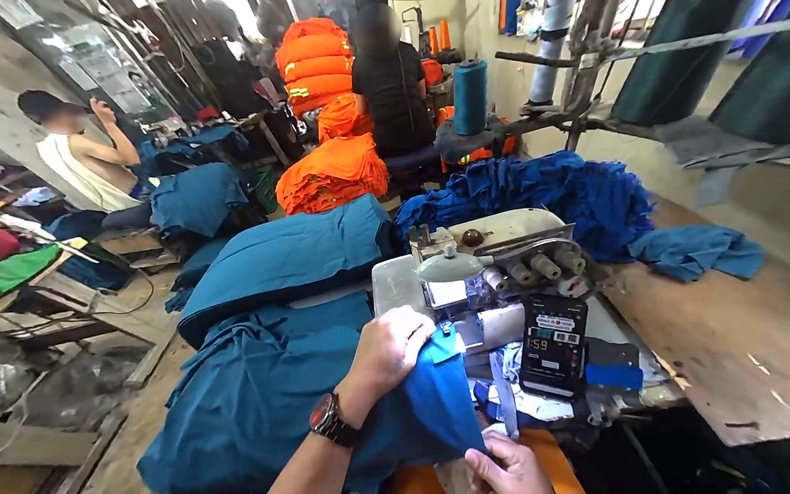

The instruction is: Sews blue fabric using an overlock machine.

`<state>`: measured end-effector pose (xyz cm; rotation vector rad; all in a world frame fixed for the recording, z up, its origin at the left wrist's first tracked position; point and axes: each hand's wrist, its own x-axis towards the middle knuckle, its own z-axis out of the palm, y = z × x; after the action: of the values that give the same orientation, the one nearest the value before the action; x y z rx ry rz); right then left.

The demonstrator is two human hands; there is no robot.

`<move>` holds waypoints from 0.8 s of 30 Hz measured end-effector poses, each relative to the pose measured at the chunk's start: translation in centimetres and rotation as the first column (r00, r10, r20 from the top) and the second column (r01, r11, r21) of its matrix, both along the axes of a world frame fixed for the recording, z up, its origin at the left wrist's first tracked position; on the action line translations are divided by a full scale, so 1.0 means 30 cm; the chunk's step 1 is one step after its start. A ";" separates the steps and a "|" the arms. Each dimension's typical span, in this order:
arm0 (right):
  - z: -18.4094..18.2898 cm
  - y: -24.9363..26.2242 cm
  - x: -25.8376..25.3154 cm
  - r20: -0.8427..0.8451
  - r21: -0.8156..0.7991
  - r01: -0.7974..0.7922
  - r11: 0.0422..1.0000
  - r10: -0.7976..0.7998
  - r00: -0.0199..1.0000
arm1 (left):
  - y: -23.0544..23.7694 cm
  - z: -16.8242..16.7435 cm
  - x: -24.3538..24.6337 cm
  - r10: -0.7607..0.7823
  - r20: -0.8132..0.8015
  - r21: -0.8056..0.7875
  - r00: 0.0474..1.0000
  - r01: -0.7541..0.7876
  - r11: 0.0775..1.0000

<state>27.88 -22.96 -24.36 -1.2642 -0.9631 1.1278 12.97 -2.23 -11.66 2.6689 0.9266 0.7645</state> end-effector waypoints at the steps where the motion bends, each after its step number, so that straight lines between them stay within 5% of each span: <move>1: 0.003 0.001 0.003 -0.003 -0.006 0.000 1.000 0.000 1.000 | -0.001 0.011 -0.015 -0.052 -0.008 -0.016 0.999 0.052 0.999; 6: -0.007 0.008 0.019 0.009 -0.010 -0.013 1.000 0.013 1.000 | -0.024 0.013 -0.054 -0.139 -0.175 -0.105 0.975 0.122 0.987; 15: 0.019 -0.015 0.030 0.018 -0.049 -0.020 0.999 0.020 1.000 | -0.008 -0.022 0.025 -0.033 0.004 0.035 0.999 0.033 0.999; 20: 0.014 -0.017 0.043 0.036 -0.045 -0.012 0.999 0.013 0.999 | -0.041 0.002 -0.024 -0.089 -0.210 -0.022 0.974 0.086 0.996; 24: 0.000 -0.005 0.040 0.067 -0.015 -0.037 0.999 0.037 0.997 | -0.045 -0.036 0.002 -0.072 -0.050 0.032 0.996 0.074 0.997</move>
<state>29.09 -23.10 -24.37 -1.3074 -1.0344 1.1280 13.03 -3.58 -12.74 2.7454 0.8298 0.7079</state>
